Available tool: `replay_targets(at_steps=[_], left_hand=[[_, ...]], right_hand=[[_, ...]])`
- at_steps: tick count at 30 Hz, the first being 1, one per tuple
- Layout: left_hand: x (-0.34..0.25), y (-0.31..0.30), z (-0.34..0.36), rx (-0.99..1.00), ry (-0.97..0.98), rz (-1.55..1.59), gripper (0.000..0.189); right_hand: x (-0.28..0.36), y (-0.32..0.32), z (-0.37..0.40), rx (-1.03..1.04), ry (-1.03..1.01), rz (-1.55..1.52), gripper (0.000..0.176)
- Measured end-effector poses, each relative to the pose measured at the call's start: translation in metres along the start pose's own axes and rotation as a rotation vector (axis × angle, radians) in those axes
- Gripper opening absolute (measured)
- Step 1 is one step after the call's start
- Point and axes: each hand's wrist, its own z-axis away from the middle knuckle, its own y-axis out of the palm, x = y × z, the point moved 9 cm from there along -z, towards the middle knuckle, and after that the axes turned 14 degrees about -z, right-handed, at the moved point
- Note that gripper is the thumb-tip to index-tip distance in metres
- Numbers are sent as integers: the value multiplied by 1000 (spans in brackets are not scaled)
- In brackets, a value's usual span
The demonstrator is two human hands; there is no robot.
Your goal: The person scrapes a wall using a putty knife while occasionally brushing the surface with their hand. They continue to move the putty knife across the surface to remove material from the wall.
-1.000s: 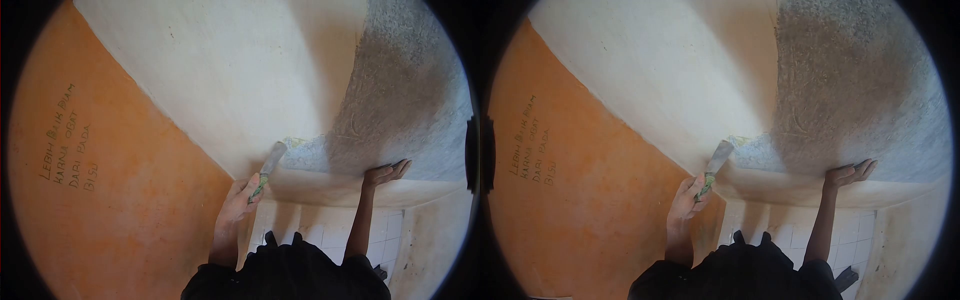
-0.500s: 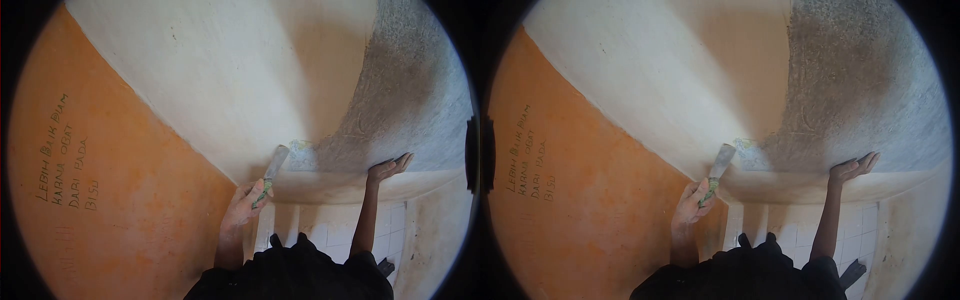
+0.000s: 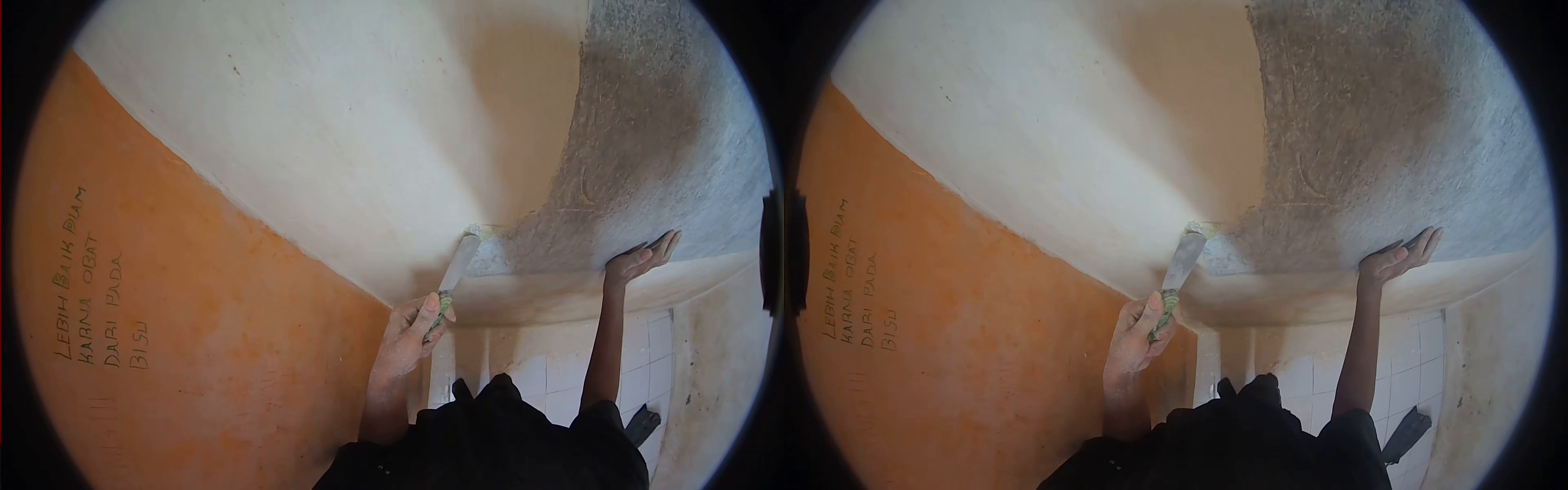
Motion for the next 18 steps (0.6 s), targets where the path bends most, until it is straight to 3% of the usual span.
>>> replay_targets(at_steps=[4, 6, 9, 18], left_hand=[[-16, 6, -5, 6, -42, -47, 44], [-27, 18, -9, -27, 33, -102, 43], [-16, -6, 3, -114, -7, -65, 43], [-23, 13, 0, -63, 24, -108, 42]], right_hand=[[2, -1, 1, -21, -2, -25, 66], [0, -3, -1, -28, -6, -39, 68], [-7, -1, 0, -73, 17, -122, 68], [-2, -2, -1, -3, -20, -37, 63]])
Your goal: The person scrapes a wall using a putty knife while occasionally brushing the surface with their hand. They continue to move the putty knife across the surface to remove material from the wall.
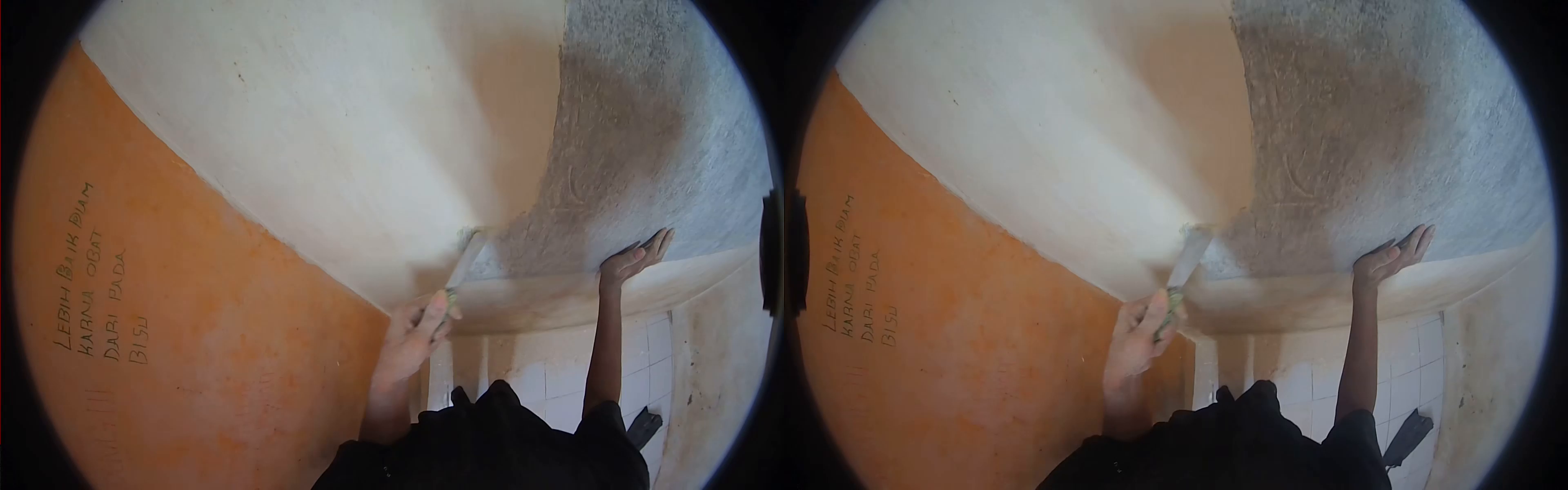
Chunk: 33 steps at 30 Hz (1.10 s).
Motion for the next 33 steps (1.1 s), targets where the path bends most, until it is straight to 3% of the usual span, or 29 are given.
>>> replay_targets(at_steps=[18, 21, 31, 33], left_hand=[[21, -12, 5, -117, -44, 68, 45], [4, 5, 1, -70, 41, 7, 45], [22, -1, 6, -74, -8, 174, 46], [30, -3, 9, -94, -96, 213, 47]], right_hand=[[2, -3, 0, -44, -16, -35, 64], [2, -3, 1, -41, -5, -13, 64], [8, -5, -2, -20, -51, -23, 59], [6, -4, -1, -43, -46, -8, 60]])
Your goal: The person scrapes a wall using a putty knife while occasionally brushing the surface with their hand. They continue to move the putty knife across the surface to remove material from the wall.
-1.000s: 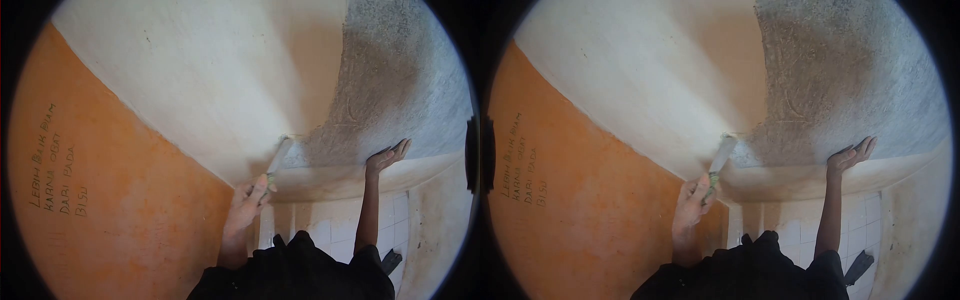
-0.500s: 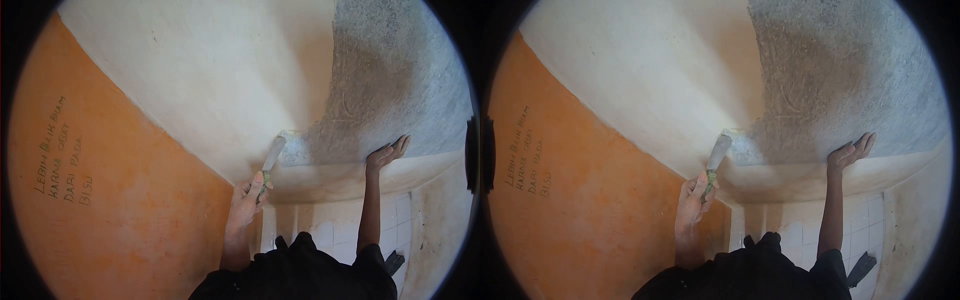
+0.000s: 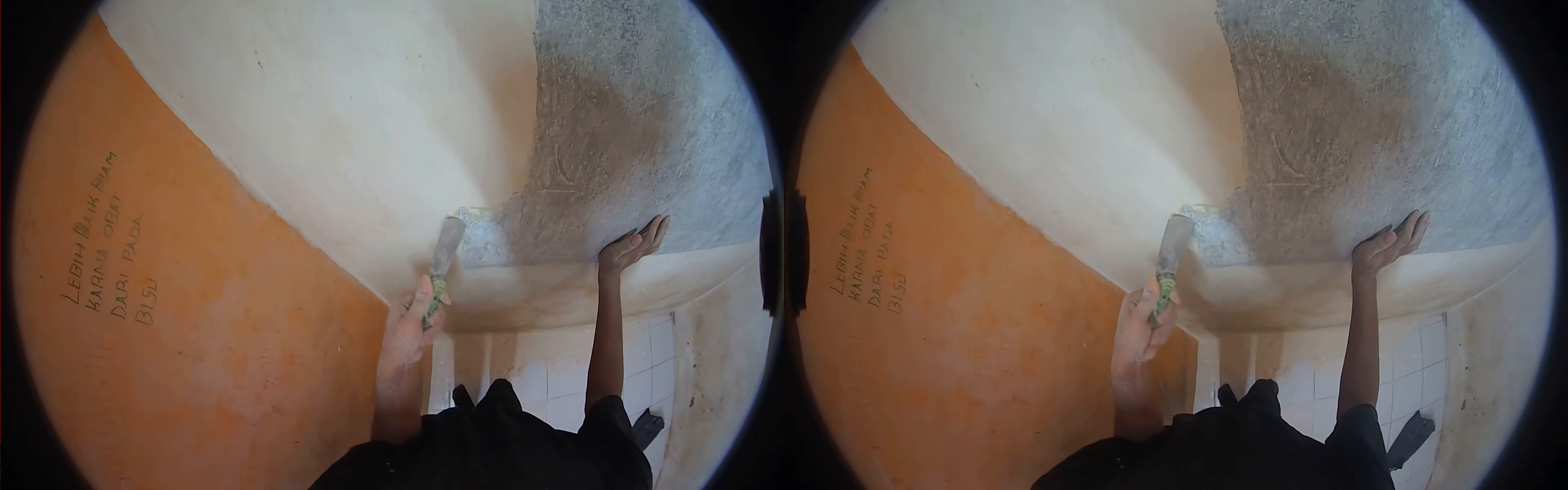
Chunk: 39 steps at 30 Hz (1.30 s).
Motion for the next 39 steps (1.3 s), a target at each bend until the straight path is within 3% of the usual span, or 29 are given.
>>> replay_targets(at_steps=[3, 13, 24, 29, 39], left_hand=[[-6, 12, -2, 32, 108, -3, 47], [7, 20, -10, 99, 76, 71, 47], [16, 48, -18, 317, 19, 449, 49], [41, 56, -17, 292, 20, 518, 48], [17, 69, -23, 262, 106, 470, 47]], right_hand=[[2, -1, 0, -10, 3, -23, 60], [2, -2, 1, -17, 19, -23, 58], [2, -1, 0, -29, 2, -24, 57], [1, -5, 5, 0, 25, -22, 57], [0, -1, 1, -6, 33, -7, 60]])
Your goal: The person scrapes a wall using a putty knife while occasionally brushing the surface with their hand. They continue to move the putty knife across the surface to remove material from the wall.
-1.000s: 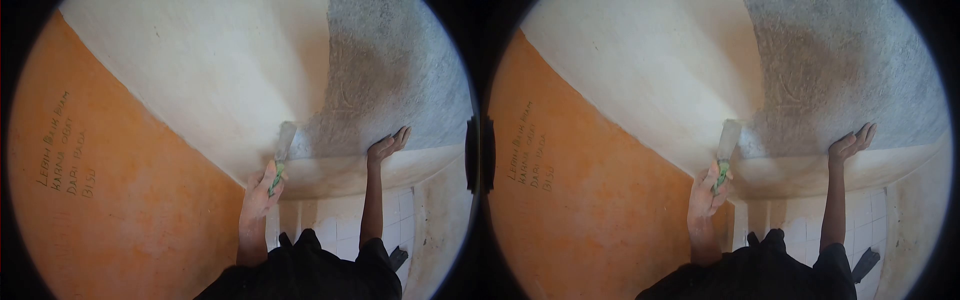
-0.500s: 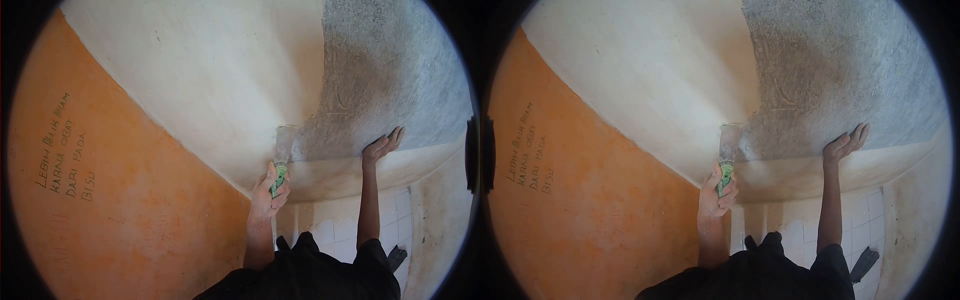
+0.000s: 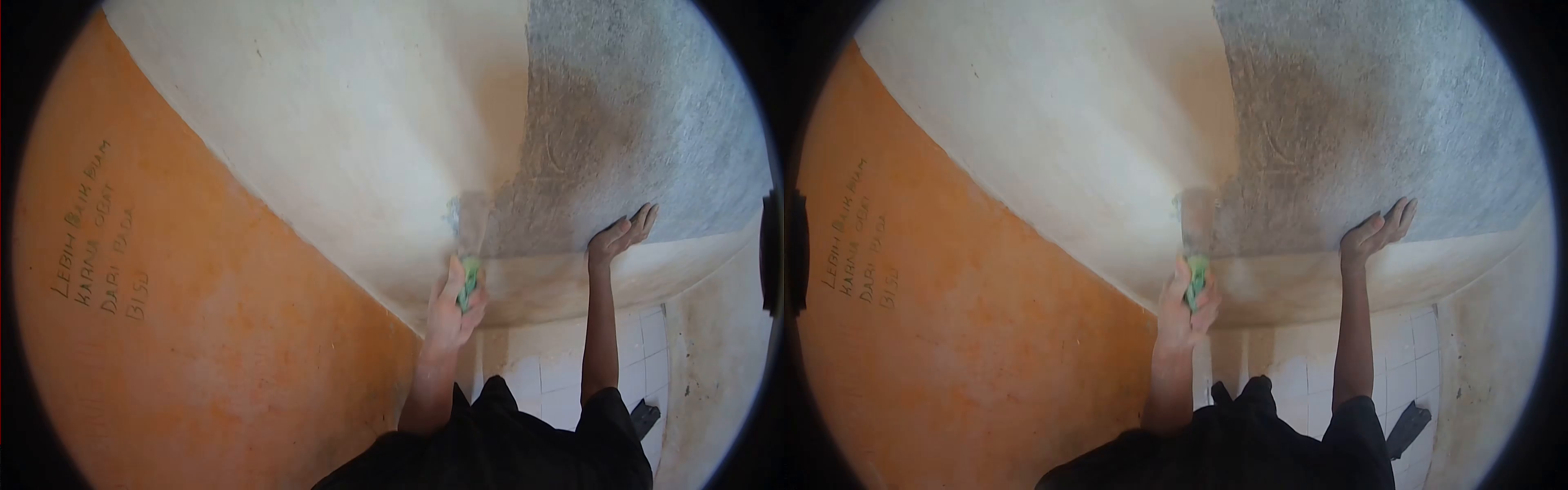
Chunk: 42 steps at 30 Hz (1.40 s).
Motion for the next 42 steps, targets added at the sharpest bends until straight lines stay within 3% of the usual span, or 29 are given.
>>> replay_targets(at_steps=[4, 6, 9, 21, 25, 28, 30, 31, 33, 37, 39, 42], left_hand=[[-6, -1, -2, 66, 73, -94, 47], [21, -12, 9, 68, -62, 148, 50], [28, -9, 8, 112, -121, 261, 52], [34, 19, 3, 376, -115, 633, 54], [48, 8, -11, 300, -86, 588, 54], [22, 18, -17, 274, -68, 527, 54], [-35, 52, -24, 461, 87, 556, 54], [-22, 47, -24, 477, 108, 559, 54], [33, 16, -21, 368, -21, 552, 54], [46, 26, 0, 399, -80, 561, 53], [42, 23, -9, 244, -81, 514, 50], [45, 21, -9, 198, -51, 518, 50]], right_hand=[[-3, 0, -1, 4, -16, -6, 59], [-4, -1, 0, 13, -32, -5, 57], [-2, -3, -1, 7, -39, -30, 57], [7, 1, -2, 24, 46, 17, 57], [-6, 5, 0, 15, 31, 3, 56], [-5, 2, 5, 31, 0, 6, 54], [-3, 0, 3, 69, -10, 24, 52], [-6, 0, -2, 58, -30, 12, 52], [-12, 0, 4, 50, -36, -7, 52], [-9, 1, 2, 66, -1, -13, 53], [-9, 0, 3, 56, 9, -13, 53], [-4, 1, 2, 22, 1, 2, 53]])
